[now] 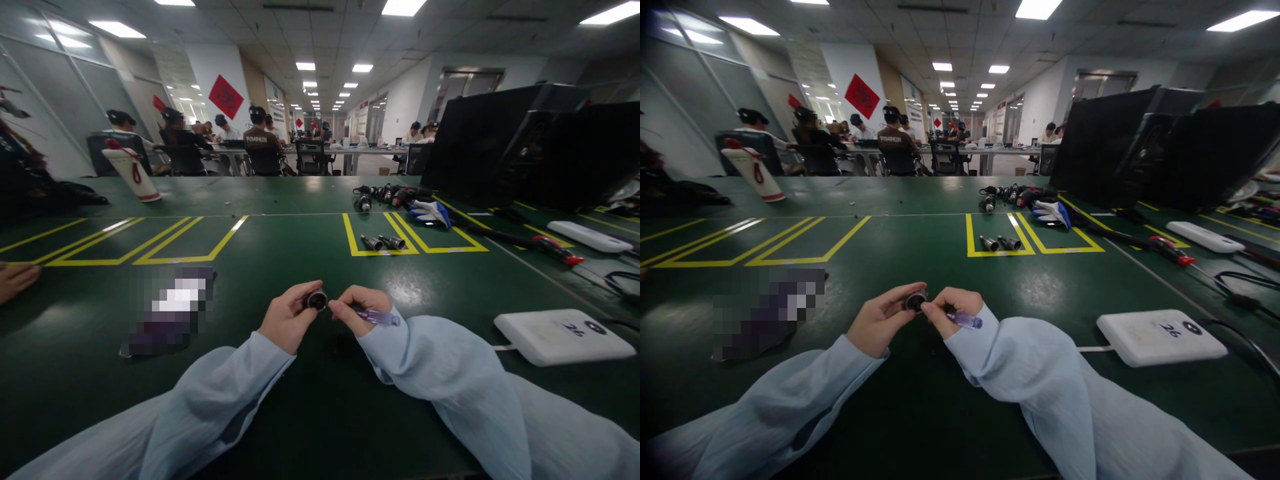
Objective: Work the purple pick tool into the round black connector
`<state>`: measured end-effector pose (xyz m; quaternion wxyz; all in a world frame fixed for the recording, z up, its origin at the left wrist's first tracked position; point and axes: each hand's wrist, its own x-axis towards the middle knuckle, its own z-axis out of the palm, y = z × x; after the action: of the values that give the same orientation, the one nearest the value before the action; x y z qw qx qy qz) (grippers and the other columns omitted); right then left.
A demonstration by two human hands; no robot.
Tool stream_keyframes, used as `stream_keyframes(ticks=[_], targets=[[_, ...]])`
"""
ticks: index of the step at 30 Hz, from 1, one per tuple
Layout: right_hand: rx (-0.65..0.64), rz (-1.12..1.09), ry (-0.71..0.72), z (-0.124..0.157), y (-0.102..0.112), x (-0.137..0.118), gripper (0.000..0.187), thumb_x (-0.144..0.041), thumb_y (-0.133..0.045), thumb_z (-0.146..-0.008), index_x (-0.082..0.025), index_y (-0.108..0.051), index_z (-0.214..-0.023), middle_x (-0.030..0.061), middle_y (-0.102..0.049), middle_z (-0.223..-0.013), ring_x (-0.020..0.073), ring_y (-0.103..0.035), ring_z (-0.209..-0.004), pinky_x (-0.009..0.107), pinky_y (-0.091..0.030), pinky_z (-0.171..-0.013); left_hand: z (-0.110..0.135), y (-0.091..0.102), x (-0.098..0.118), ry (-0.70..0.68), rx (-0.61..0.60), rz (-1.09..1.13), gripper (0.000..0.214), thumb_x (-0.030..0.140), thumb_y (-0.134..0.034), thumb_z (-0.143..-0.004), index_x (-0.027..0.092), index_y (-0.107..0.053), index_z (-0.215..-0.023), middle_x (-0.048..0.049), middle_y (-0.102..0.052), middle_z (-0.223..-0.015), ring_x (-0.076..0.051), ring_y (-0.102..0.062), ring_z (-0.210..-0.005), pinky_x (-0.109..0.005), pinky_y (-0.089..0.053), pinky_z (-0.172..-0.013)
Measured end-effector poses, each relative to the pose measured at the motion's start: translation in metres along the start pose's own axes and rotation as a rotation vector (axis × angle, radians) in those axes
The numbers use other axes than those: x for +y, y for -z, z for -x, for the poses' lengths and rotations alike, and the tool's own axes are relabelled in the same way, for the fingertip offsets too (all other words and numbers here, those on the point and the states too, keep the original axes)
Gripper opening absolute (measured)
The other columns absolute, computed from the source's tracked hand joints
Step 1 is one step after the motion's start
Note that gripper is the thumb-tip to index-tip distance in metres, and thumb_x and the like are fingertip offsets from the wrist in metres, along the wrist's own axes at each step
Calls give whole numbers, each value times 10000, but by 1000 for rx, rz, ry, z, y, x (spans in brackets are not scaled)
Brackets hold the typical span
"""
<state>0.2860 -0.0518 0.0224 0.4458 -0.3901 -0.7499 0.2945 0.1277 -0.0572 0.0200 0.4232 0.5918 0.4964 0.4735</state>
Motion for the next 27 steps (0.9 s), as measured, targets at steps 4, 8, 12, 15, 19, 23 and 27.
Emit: stream_keyframes(ticks=[4, 8, 12, 15, 19, 23, 27], targets=[[71, 170, 210, 1, -3, 0, 216, -273, -514, -747, -179, -530, -554, 15, -565, -531, 110, -502, -517, 236, -390, -525, 2, -2, 1, -20, 31, -13, 371, 165, -575, -592, 105, -595, -957, -104, -599, -1048, -205, -581, -932, -391, -435, -885], [101, 220, 334, 3, -7, 1, 212, -265, -494, -760, -195, -499, -560, 3, -540, -509, 109, -475, -499, 238, -378, -519, 3, -3, 0, -75, 72, -71, 315, 157, -575, -592, 129, -626, -901, -88, -622, -1004, -202, -587, -919, -376, -447, -876], [70, 223, 384, 5, -8, 0, 199, -258, -486, -761, -196, -497, -572, 5, -543, -520, 109, -479, -504, 239, -381, -526, 3, -3, 1, -96, 96, -115, 279, 154, -563, -594, 139, -644, -861, -76, -633, -974, -193, -600, -889, -354, -462, -863], [73, 229, 360, 5, -7, -2, 200, -255, -491, -759, -197, -495, -568, 3, -543, -516, 110, -486, -507, 234, -382, -519, 3, -3, 1, -106, 99, -112, 278, 145, -563, -587, 135, -644, -853, -79, -630, -975, -192, -598, -895, -347, -467, -860], [82, 235, 377, 6, -6, -4, 202, -241, -492, -758, -194, -490, -561, 0, -538, -504, 106, -480, -495, 231, -381, -514, 3, -4, 1, -108, 112, -101, 288, 127, -556, -582, 117, -642, -857, -92, -624, -980, -199, -591, -914, -351, -459, -872], [79, 256, 389, 6, -7, -6, 189, -226, -501, -753, -186, -497, -568, 5, -545, -513, 104, -478, -495, 229, -375, -514, 3, -3, 1, -101, 114, -122, 280, 120, -555, -580, 124, -646, -844, -83, -633, -956, -195, -601, -885, -354, -466, -861], [41, 281, 355, 7, -8, -6, 173, -230, -509, -749, -184, -515, -583, 10, -567, -538, 109, -494, -517, 235, -378, -531, 3, -2, -1, -94, 105, -126, 269, 132, -563, -586, 131, -647, -841, -74, -638, -945, -188, -613, -848, -344, -479, -841]])
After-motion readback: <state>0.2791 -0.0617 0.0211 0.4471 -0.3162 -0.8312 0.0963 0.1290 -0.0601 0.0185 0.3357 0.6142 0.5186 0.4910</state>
